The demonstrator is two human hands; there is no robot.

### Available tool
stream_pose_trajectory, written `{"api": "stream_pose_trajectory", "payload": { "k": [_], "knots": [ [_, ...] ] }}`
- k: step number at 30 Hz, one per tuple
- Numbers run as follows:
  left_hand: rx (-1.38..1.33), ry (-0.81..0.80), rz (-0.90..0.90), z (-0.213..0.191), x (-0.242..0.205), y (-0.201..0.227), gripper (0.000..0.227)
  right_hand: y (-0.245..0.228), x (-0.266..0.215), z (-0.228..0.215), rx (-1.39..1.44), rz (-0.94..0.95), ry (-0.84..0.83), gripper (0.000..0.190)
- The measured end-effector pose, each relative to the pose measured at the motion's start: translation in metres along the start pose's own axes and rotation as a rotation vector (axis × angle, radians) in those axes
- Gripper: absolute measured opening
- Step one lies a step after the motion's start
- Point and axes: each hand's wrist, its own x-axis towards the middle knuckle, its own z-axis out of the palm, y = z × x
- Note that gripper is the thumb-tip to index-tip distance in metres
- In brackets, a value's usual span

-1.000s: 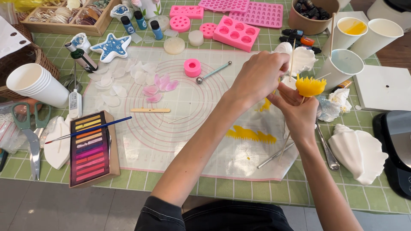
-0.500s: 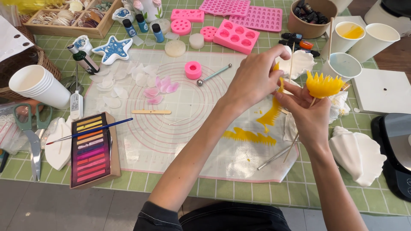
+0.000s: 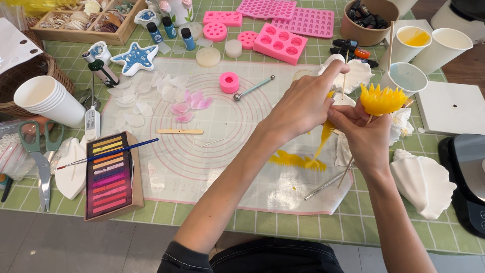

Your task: Making a wax sunflower by carefully attaching yellow petals to a central wax base.

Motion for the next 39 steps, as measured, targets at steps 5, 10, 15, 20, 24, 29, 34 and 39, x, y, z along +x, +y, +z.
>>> {"api": "stream_pose_trajectory", "payload": {
  "k": [5, 10, 15, 20, 24, 29, 34, 39],
  "knots": [
    [-0.222, 0.01, -0.044, 0.003, -0.007, -0.01, 0.053, -0.013, 0.0, 0.004, -0.009, 0.049, -0.004, 0.037],
    [-0.608, 0.078, -0.063, 0.029, -0.009, -0.04, 0.046, -0.016, 0.002, 0.002, -0.009, 0.071, -0.002, 0.037],
    [-0.96, 0.326, -0.017, 0.061, 0.015, -0.076, 0.023, -0.02, 0.009, -0.008, -0.041, 0.087, 0.042, 0.039],
    [-0.55, 0.478, -0.157, 0.055, 0.051, -0.104, 0.021, -0.027, 0.013, -0.019, 0.01, 0.109, 0.066, 0.042],
    [0.074, 0.409, -0.146, 0.094, 0.082, -0.157, 0.022, -0.029, 0.018, -0.02, 0.086, 0.143, 0.084, 0.042],
    [0.11, 0.45, -0.084, 0.117, 0.08, -0.178, 0.016, -0.024, 0.023, -0.026, 0.131, 0.202, 0.131, 0.043],
    [-0.034, 0.407, -0.116, 0.101, 0.072, -0.169, 0.037, -0.02, 0.026, -0.026, 0.189, 0.224, 0.123, 0.045],
    [-0.801, 0.03, -0.163, 0.096, 0.044, -0.137, 0.02, -0.018, 0.03, -0.027, 0.306, 0.198, 0.152, 0.044]
  ]
}}
